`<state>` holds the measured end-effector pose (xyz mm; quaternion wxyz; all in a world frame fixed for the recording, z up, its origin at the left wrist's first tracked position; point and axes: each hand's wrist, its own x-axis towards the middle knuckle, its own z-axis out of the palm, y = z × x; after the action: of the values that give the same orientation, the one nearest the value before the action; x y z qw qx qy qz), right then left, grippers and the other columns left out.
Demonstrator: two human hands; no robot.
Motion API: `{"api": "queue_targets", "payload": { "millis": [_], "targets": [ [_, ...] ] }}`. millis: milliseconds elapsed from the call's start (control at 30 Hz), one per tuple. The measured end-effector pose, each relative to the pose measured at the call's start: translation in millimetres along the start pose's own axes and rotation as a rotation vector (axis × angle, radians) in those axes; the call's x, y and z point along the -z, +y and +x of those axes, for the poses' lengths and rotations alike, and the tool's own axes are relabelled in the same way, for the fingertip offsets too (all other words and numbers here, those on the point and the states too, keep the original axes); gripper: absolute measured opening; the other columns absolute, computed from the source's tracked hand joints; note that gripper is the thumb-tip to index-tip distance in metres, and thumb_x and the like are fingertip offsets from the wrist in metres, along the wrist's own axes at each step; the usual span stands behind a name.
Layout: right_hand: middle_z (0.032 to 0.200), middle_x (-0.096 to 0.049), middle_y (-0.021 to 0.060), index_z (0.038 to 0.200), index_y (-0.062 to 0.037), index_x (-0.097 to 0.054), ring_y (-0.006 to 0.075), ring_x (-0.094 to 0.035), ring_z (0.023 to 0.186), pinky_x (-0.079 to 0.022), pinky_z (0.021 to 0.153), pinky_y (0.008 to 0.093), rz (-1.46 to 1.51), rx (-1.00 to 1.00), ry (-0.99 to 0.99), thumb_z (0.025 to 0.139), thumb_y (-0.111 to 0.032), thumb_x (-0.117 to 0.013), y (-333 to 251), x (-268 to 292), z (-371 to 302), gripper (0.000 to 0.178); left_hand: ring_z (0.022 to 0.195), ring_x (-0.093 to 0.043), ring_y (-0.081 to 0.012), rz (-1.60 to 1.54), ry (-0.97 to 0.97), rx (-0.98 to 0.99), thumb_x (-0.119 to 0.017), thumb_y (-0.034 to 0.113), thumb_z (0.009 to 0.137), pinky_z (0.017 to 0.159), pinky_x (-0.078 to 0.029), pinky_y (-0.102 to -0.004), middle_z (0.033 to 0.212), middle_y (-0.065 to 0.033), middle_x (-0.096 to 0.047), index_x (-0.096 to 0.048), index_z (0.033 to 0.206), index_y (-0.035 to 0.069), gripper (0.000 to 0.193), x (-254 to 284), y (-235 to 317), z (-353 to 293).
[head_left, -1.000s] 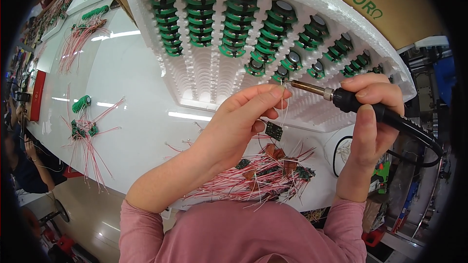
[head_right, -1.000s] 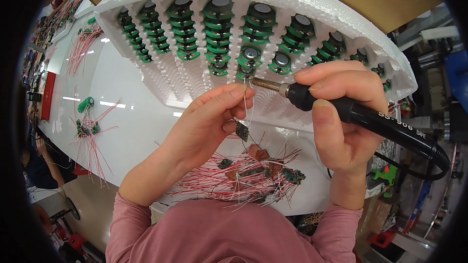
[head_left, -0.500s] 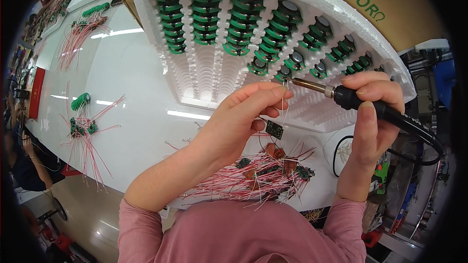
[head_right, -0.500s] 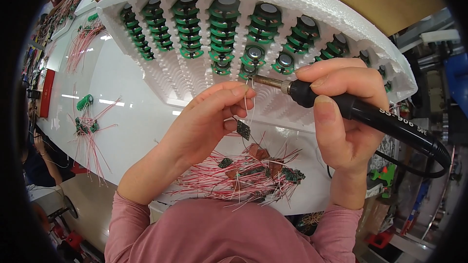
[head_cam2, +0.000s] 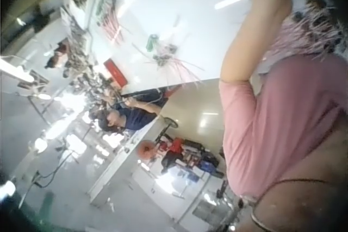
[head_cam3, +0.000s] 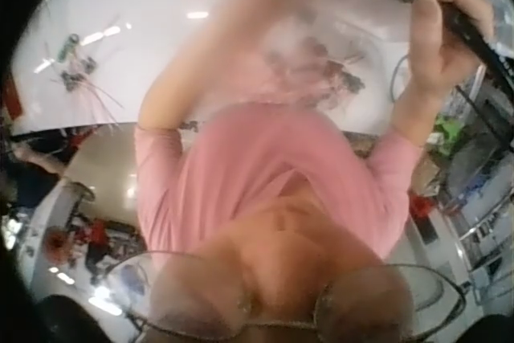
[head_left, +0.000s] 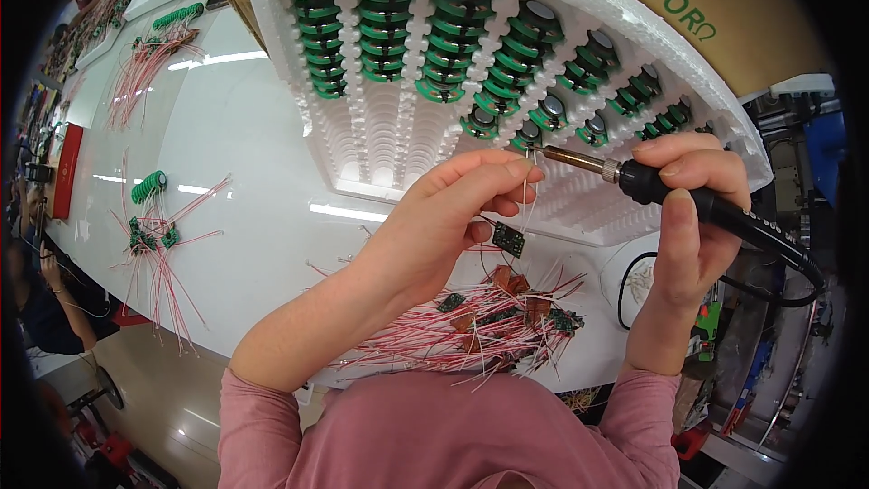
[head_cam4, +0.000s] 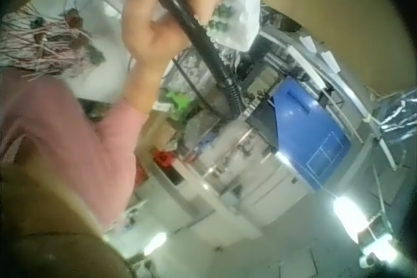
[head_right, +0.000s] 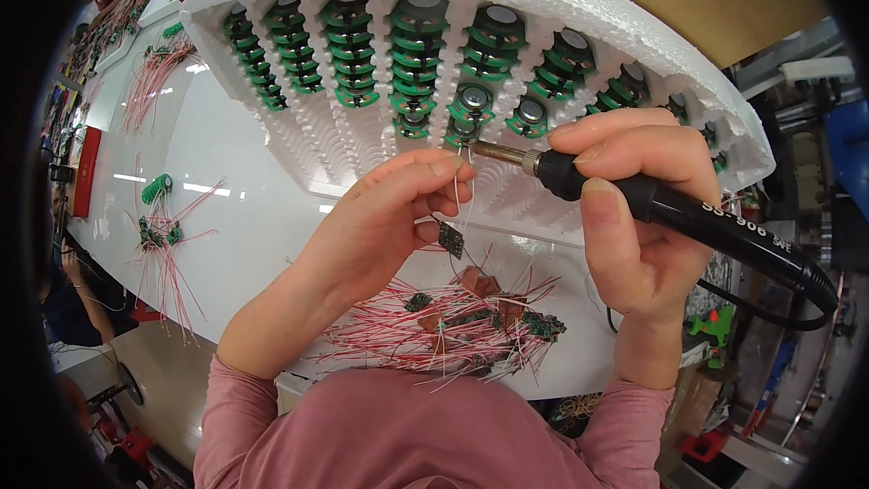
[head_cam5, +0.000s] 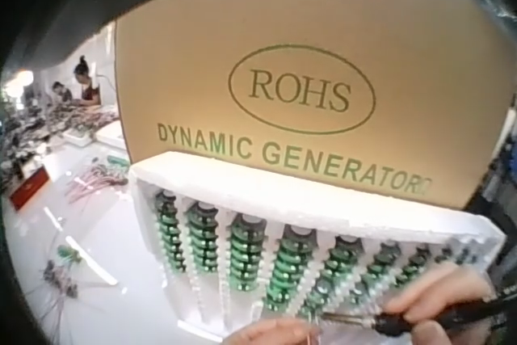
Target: The person solders wires to electronic components in a tray using a soldering iron, then sorts the wired components on the table by hand.
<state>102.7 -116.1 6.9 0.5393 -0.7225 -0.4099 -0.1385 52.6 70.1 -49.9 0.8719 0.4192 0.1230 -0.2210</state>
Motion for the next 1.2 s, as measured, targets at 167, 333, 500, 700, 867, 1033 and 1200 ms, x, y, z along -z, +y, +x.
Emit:
{"api": "queue_targets", "payload": {
  "millis": [167, 333, 500, 700, 867, 1033, 1200],
  "targets": [
    [0.088, -0.057, 0.0161, 0.086, 0.0006, -0.048, 0.0184, -0.053, 0.081, -0.043, 0.075, 0.0284, -0.003, -0.012, -0.011, 0.078, -0.006, -0.054, -1.7, 0.0, 0.8, 0.012, 0.076, -0.047, -0.0022, -0.001, -0.016, 0.007, -0.056, 0.029, 0.081, 0.062, -0.034, -0.0181, 0.084, 0.0046, -0.056, -0.057, 0.093, 0.011, 0.022, 1.6, -0.1, 1.5],
    [0.088, -0.057, 0.016, 0.086, 0.0004, -0.048, 0.0182, -0.053, 0.08, -0.043, 0.074, 0.0287, -0.009, 0.001, -0.044, 0.078, -0.006, -0.054, -1.9, 0.2, 2.0, 0.012, 0.075, -0.047, -0.0017, 0.021, -0.007, 0.014, -0.055, 0.03, 0.081, 0.062, -0.034, -0.0179, 0.084, 0.0054, -0.055, -0.058, 0.092, 0.012, 0.021, 2.0, 0.6, 0.8],
    [0.088, -0.057, 0.0159, 0.086, -0.0002, -0.048, 0.0183, -0.053, 0.08, -0.043, 0.074, 0.0288, -0.018, 0.004, -0.019, 0.078, -0.009, -0.054, -2.9, 3.3, 1.6, 0.013, 0.075, -0.046, -0.0009, 0.038, -0.032, -0.004, -0.055, 0.03, 0.082, 0.061, -0.033, -0.0176, 0.083, 0.006, -0.055, -0.058, 0.092, 0.012, 0.021, 2.0, 0.7, 0.3],
    [0.088, -0.056, 0.0163, 0.086, -0.0006, -0.048, 0.0184, -0.053, 0.08, -0.044, 0.073, 0.0292, -0.017, 0.003, 0.008, 0.078, -0.01, -0.054, -2.6, 1.4, 1.4, 0.014, 0.074, -0.046, -0.0003, 0.068, -0.029, -0.036, -0.055, 0.03, 0.082, 0.06, -0.032, -0.0166, 0.082, 0.0064, -0.056, -0.059, 0.093, 0.011, 0.022, 0.7, 1.9, -0.4],
    [0.088, -0.056, 0.0165, 0.086, -0.0004, -0.048, 0.0185, -0.053, 0.08, -0.044, 0.073, 0.0293, -0.014, -0.002, -0.003, 0.078, -0.009, -0.055, -2.8, -0.4, 1.4, 0.014, 0.073, -0.047, -0.0004, 0.077, -0.013, -0.036, -0.055, 0.03, 0.082, 0.059, -0.032, -0.0158, 0.081, 0.0064, -0.057, -0.059, 0.093, 0.011, 0.023, 1.9, 0.0, 2.3],
    [0.089, -0.057, 0.0168, 0.086, -0.0001, -0.048, 0.0187, -0.053, 0.08, -0.044, 0.072, 0.0288, -0.033, 0.017, -0.032, 0.077, -0.008, -0.055, -0.5, 0.3, 1.2, 0.014, 0.072, -0.047, -0.0006, 0.059, 0.005, -0.025, -0.055, 0.03, 0.081, 0.059, -0.032, -0.0161, 0.081, 0.0059, -0.057, -0.059, 0.093, 0.01, 0.023, 0.6, 0.1, 1.5],
    [0.088, -0.057, 0.0165, 0.087, -0.0002, -0.048, 0.0192, -0.053, 0.081, -0.044, 0.073, 0.0297, -0.012, -0.006, -0.013, 0.078, -0.008, -0.055, -3.2, -0.2, 0.3, 0.014, 0.073, -0.046, -0.0009, 0.061, 0.01, -0.042, -0.055, 0.03, 0.082, 0.059, -0.032, -0.0163, 0.081, 0.0057, -0.057, -0.059, 0.093, 0.011, 0.023, 0.3, -0.2, -0.2]
  ]
}}
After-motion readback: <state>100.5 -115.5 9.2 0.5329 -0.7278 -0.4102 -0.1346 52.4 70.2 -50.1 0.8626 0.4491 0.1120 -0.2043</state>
